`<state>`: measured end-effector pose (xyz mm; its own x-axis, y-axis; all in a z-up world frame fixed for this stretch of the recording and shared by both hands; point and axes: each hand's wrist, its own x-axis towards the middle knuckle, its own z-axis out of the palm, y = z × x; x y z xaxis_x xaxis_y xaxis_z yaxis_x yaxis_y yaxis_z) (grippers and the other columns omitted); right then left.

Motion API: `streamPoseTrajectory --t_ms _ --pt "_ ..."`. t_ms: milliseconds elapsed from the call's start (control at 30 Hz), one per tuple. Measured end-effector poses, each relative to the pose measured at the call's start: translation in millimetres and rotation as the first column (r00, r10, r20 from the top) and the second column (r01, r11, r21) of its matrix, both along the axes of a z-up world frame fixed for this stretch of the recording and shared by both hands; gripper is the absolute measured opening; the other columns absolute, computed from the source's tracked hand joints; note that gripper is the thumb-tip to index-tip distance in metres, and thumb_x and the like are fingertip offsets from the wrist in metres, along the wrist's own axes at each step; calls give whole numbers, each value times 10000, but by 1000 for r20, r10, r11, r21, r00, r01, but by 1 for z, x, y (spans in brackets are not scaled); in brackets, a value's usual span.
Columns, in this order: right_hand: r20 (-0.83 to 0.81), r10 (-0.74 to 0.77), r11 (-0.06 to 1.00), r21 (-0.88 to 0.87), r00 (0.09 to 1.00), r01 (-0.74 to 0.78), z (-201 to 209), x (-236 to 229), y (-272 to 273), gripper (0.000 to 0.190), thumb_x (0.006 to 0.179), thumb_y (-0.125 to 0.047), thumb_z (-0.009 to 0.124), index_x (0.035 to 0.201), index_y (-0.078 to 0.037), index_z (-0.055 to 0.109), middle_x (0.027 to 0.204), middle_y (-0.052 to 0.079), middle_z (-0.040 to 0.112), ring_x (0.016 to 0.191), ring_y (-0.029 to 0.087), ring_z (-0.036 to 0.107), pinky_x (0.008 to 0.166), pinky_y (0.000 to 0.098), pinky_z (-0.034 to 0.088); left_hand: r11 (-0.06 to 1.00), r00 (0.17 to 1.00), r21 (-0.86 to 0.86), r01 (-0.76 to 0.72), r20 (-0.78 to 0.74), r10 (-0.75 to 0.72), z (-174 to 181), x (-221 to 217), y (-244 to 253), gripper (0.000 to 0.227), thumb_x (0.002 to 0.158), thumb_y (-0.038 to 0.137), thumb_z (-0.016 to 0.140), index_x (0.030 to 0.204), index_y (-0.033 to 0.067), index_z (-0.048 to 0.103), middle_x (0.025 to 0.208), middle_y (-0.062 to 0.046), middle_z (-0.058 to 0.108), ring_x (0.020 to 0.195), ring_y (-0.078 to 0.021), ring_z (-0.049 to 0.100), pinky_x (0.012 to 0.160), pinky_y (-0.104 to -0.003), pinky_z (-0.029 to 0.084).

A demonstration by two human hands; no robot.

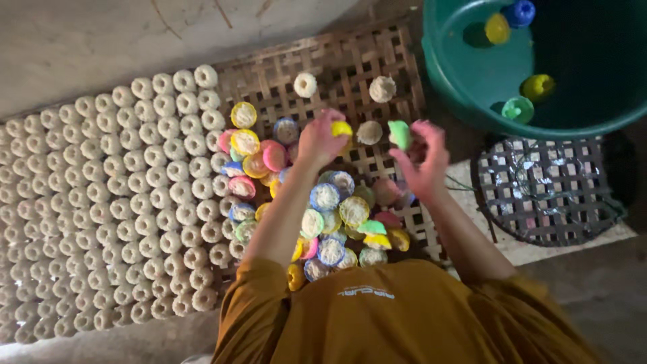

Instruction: The person scoops pink paste from a green bucket using a wooden tool and presses it into a cylindrical mold to form pink circular pieces. The finished pieces are placed into a basket alongside other colored circles. The person repeats this process multiple times.

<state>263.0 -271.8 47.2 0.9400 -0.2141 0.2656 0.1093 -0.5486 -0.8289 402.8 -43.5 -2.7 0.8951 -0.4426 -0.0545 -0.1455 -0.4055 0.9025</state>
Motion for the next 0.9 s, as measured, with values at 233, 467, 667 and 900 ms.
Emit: streamPoseTrajectory --t_ms 233,467,667,900 --pt "96 41 992 -122 995 -29 -2 13 11 625 847 -206 884 1368 -55 573 1304 145 653 1128 315 688 960 374 559 967 995 -254 1 -94 -26 -10 5 6 342 824 175 699 1159 113 660 1104 -149 753 1081 -307 722 946 -404 566" --pt "427 22 920 -363 904 149 82 38 -8 550 958 -225 810 1406 -34 555 1376 188 638 1237 394 644 1062 474 531 997 983 -34 -67 168 72 -14 27 6 455 867 175 671 1306 85 587 1165 -168 717 1115 -346 694 949 -437 536" --pt "439 -65 907 -349 896 236 126 56 -31 280 1082 -159 736 1282 -8 609 1243 167 678 1133 340 683 906 414 612 970 963 -95 -225 127 236 -19 51 0 474 865 93 622 1339 110 613 1076 -121 700 908 -291 642 774 -411 529" --pt "1 568 777 -328 823 -537 4 53 63 328 850 -92 692 1178 -90 685 1225 120 665 1064 359 644 860 445 543 666 968 -709 -231 -235 85 -32 46 5 529 857 -93 455 1338 51 624 1149 -43 630 988 -146 629 863 -305 555"
